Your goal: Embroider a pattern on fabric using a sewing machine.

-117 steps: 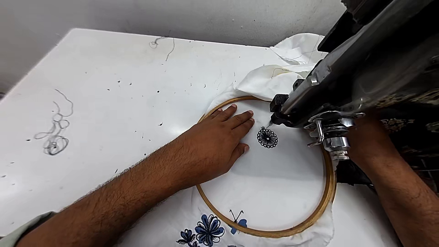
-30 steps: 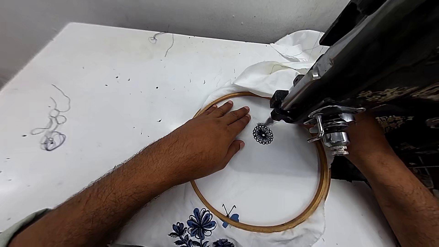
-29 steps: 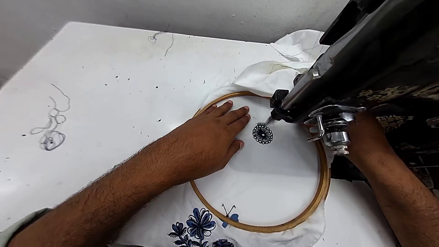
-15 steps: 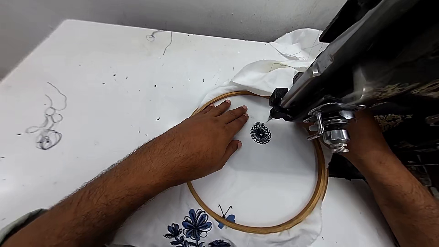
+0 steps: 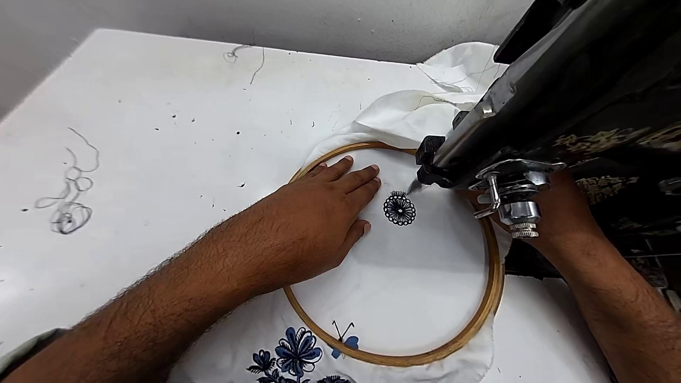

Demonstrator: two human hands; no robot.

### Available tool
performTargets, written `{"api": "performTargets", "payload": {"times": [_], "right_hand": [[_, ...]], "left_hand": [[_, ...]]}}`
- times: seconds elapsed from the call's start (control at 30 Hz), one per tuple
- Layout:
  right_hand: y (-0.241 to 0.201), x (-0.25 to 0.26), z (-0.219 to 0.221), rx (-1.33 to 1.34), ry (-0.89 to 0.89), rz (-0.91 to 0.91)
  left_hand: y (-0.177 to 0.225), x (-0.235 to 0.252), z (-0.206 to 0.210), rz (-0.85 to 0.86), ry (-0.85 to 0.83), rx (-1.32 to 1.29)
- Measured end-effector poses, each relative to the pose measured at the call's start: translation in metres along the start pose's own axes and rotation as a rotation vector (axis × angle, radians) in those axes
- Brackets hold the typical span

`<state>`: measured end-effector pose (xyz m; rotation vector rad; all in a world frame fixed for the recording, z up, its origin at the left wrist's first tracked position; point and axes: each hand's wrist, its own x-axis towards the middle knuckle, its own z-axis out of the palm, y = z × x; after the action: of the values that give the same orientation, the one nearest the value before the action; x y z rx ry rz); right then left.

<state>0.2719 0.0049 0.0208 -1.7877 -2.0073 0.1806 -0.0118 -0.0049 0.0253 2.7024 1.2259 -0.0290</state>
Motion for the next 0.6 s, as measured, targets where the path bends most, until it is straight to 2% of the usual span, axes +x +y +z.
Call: {"api": "performTargets", "payload": {"times": [0.17, 0.4, 0.6], "right_hand": [[-0.012, 0.000, -0.004, -0.033, -0.042, 0.128], [-0.003, -0.001, 0.000, 0.048, 0.014, 0.007], [-0.006, 0.000, -0.002, 0.032, 0.000, 0.069]], "left_hand": [[-0.003, 0.004, 0.004, 0.000, 0.030, -0.023], [-0.001, 0.000, -0.001, -0.004, -0.001, -0.006], [-0.003, 0.005, 0.004, -0.006, 0.033, -0.028]]}}
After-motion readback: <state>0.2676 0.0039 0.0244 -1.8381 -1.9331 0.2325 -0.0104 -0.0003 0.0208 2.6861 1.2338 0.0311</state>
